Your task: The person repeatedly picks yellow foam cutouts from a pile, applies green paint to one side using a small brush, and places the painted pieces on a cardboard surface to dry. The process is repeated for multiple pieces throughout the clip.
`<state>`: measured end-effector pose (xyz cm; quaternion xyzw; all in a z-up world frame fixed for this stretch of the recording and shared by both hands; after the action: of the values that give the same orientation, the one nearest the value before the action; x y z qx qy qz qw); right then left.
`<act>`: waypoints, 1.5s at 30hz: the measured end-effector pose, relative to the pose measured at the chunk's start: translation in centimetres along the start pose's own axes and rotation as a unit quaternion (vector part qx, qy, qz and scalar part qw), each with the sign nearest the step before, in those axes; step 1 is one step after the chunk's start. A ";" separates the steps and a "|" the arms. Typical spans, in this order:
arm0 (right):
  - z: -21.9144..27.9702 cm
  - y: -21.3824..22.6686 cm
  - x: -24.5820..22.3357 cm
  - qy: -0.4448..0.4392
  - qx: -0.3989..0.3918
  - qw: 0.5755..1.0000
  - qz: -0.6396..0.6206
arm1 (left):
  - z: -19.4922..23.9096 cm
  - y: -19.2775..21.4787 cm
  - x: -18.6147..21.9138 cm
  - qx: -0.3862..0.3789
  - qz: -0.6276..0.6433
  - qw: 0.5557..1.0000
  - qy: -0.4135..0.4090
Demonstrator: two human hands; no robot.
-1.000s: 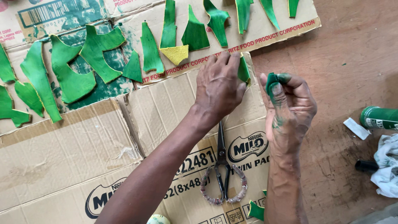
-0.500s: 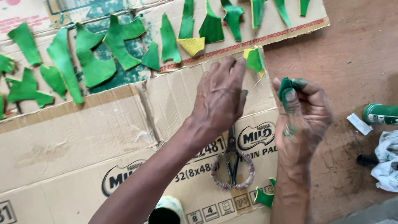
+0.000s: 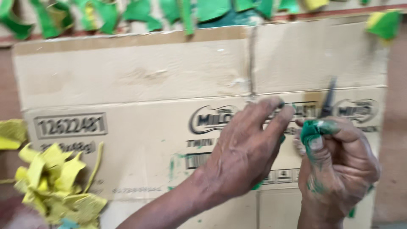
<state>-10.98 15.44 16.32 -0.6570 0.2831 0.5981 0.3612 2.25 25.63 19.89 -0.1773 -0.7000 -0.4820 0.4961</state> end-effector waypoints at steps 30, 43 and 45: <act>22.9 -27.7 8.5 -0.089 -0.261 0.956 0.096 | 32.5 26.1 -14.4 0.291 -0.218 0.924 0.121; 22.3 -14.9 8.4 0.038 -0.092 0.992 0.074 | 31.1 13.1 -15.1 0.113 -0.221 0.963 0.107; 22.6 -13.7 8.7 0.023 -0.082 0.994 0.068 | 31.1 11.8 -14.4 0.094 -0.227 0.968 0.045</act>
<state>-12.02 42.26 9.04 -0.6771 0.2855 0.6273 0.2579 0.94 61.00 11.97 0.0553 -0.7414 -0.5210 0.4193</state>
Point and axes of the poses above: each hand's wrist, its own z-axis away from the middle knuckle, its own y-axis out of the back of the hand, x = y × z, the point moved 9 cm from there along -z, towards the middle knuckle, and after that the axes turned 3 degrees about z, right-handed, at the moved point
